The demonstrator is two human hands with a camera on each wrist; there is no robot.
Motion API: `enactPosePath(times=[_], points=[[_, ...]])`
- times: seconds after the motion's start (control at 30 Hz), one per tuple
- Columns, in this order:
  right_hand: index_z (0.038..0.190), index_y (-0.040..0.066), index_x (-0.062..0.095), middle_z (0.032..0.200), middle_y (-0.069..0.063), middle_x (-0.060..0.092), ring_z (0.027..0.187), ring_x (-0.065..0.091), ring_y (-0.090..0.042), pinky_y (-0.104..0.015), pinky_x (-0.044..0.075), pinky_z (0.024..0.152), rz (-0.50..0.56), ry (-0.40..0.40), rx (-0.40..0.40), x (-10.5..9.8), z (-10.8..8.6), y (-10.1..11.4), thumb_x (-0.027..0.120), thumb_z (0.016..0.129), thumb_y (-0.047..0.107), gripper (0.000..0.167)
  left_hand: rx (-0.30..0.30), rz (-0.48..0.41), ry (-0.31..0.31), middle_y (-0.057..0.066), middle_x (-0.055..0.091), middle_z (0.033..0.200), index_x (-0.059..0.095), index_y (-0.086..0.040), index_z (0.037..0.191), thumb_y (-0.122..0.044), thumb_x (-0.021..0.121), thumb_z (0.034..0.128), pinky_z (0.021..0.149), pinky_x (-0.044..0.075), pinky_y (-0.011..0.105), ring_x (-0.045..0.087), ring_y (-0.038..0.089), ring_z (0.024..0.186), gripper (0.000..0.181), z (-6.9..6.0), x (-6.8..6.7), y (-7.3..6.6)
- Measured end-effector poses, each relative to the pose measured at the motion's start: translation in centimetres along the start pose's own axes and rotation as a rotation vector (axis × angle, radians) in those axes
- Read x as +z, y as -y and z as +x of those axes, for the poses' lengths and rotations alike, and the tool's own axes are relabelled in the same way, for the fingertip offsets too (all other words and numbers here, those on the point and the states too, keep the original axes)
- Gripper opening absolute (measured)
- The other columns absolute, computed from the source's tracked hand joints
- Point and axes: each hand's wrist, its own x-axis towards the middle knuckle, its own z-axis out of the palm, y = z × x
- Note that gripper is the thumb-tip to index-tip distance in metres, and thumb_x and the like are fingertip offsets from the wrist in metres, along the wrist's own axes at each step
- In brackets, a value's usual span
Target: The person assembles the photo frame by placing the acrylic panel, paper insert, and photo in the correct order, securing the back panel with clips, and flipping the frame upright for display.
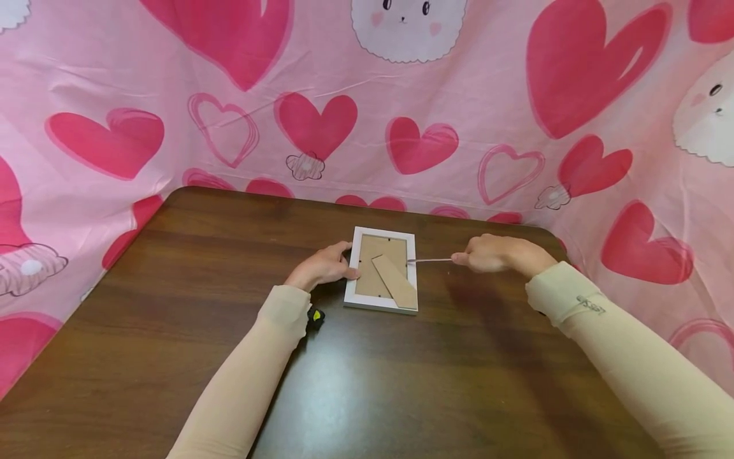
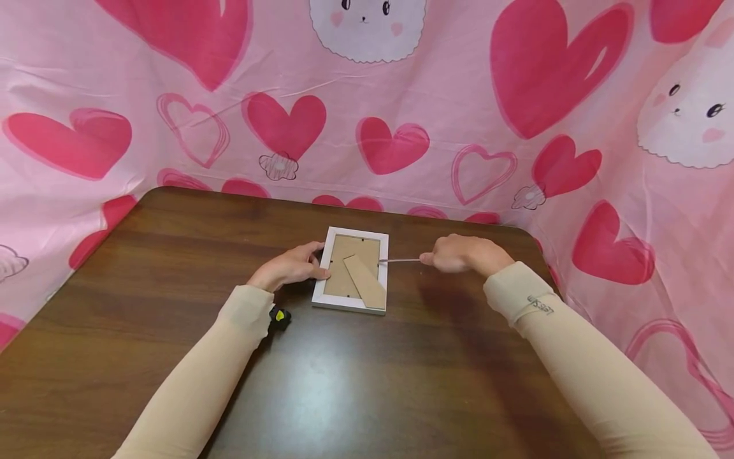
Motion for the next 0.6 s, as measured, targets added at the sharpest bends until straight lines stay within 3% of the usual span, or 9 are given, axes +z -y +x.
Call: enactPosePath(times=[0.2, 0.6], points=[[0.074, 0.015, 0.058, 0.072, 0.002, 0.043, 0.072, 0.046, -0.016, -0.037, 0.044, 0.072, 0.011, 0.056, 0.009, -0.39, 0.48, 0.33, 0.043, 0.111, 0.045, 0.050, -0.011, -0.009, 0.006, 0.008, 0.051, 0.100, 0.030, -0.009, 0.167, -0.025, 0.073, 0.1000, 0.099, 0.038, 0.043, 0.051, 0.024, 0.101, 0.081, -0.08, 0.04, -0.20], [0.069, 0.017, 0.053, 0.068, 0.004, 0.039, 0.065, 0.034, -0.014, -0.033, 0.037, 0.062, 0.015, 0.065, 0.000, -0.78, 0.58, 0.45, 0.046, 0.111, 0.041, 0.049, -0.009, -0.008, 0.004, 0.008, 0.054, 0.100, 0.030, -0.008, 0.168, -0.025, 0.073, 0.1001, 0.098, 0.040, 0.043, 0.052, 0.023, 0.096, 0.082, -0.08, -0.03, -0.13]])
